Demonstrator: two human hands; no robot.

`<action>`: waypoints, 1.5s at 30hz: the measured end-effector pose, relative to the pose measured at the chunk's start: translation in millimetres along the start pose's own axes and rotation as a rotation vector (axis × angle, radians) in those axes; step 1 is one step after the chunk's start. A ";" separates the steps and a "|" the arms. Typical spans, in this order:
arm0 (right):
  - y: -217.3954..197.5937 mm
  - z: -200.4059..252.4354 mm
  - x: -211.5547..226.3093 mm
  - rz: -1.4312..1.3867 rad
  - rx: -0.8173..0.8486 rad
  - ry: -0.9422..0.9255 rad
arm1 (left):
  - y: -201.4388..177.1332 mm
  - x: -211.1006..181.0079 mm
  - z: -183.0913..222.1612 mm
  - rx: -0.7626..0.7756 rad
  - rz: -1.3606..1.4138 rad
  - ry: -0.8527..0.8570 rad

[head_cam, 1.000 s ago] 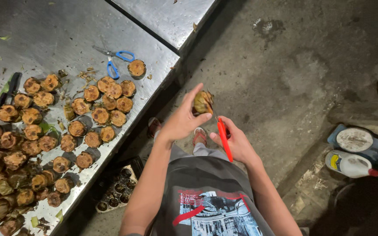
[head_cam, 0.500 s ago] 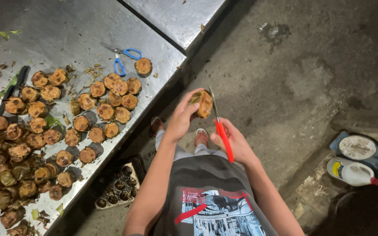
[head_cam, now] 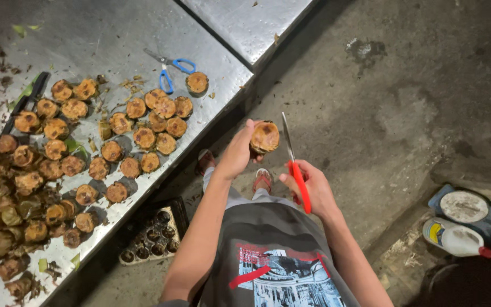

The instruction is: The person trims the stems of figs using red-handled scissors and places them into clear plastic containers. The person repeatedly picks up figs, cuts the stems, and arranges them in containers on a yellow table.

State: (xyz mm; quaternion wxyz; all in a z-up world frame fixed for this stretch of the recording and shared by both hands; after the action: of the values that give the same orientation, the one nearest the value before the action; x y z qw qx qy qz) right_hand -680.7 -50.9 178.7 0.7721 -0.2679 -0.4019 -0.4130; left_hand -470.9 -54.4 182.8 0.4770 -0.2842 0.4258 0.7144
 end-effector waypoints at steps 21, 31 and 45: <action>35.8 -37.5 -39.2 0.144 0.034 -0.023 | -358.5 73.9 114.4 -1.164 -0.313 -0.360; 91.0 -79.2 -4.1 0.310 -0.024 -0.024 | -540.2 19.7 72.2 -1.294 -0.516 -0.380; 109.1 -98.6 -14.8 0.300 -0.088 0.083 | -663.5 -20.3 108.9 -1.507 -0.921 -0.344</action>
State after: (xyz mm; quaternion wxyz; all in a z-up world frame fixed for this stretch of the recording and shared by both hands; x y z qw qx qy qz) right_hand -553.2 -61.9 104.8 0.8286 -0.3413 -0.3067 -0.3209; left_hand 149.7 153.4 27.4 0.4605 -0.5532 -0.3890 0.5750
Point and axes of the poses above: each hand's wrist, its own z-axis away from the middle knuckle, its own y-axis out of the palm, x = y × z, the point moved 6 cm from there along -z, towards the middle knuckle, and after that the axes turned 8 degrees about -y, right-handed, at the moved point
